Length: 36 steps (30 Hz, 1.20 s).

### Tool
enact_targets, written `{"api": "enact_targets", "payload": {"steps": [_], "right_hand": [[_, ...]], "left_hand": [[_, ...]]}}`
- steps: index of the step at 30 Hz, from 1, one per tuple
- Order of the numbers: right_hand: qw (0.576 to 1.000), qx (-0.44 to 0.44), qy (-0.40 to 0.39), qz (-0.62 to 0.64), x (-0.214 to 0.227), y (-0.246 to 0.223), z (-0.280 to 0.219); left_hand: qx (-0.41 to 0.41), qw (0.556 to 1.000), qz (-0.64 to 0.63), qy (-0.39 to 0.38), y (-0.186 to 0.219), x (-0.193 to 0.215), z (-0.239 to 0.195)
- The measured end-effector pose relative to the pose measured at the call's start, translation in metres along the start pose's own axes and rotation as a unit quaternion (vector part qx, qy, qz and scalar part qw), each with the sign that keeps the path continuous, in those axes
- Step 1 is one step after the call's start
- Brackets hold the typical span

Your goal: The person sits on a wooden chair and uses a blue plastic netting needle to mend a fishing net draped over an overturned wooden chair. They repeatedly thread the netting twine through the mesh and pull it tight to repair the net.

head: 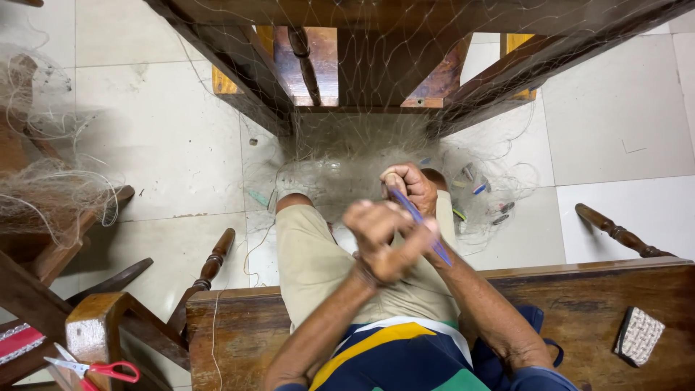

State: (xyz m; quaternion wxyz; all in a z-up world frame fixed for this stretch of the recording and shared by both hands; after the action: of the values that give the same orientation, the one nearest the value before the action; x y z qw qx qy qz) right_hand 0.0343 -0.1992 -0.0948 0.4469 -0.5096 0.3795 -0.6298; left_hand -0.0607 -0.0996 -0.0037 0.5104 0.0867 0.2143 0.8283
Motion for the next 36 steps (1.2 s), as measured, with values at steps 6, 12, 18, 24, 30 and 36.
{"api": "enact_targets", "payload": {"steps": [6,12,18,24,30,36], "right_hand": [[0.996,-0.005,-0.019,0.087,0.003,-0.014,-0.003],[0.999,0.022,-0.021,0.039,0.015,-0.026,0.003],[0.998,0.009,-0.037,0.049,0.018,-0.026,0.005],[0.997,0.005,-0.036,0.065,0.019,-0.020,0.008],[0.994,-0.017,-0.031,0.101,0.014,-0.005,0.014],[0.992,-0.013,-0.043,0.118,0.005,-0.008,0.021]], "left_hand": [[0.031,0.983,-0.129,-0.128,0.078,-0.014,0.020],[0.363,0.838,-0.407,-0.008,0.100,-0.008,-0.028],[0.661,0.617,-0.426,0.035,0.097,-0.009,-0.111],[0.758,0.539,-0.356,0.088,0.088,0.005,-0.187],[0.770,0.553,-0.291,0.133,0.056,0.046,-0.231],[0.807,0.553,-0.206,-0.042,0.037,0.076,-0.258]]}}
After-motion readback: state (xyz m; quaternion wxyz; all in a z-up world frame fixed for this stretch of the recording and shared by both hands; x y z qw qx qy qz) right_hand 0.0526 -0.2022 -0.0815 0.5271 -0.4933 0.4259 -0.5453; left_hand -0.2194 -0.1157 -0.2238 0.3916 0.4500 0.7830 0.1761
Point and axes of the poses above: each hand's wrist, its own z-axis towards the middle knuckle, its own x-axis out of the back of the hand, y = z × x, the point moved 5 cm from there along z, towards the middle knuckle, and after that the axes turned 13 degrees about -z, right-handed, at the moved point
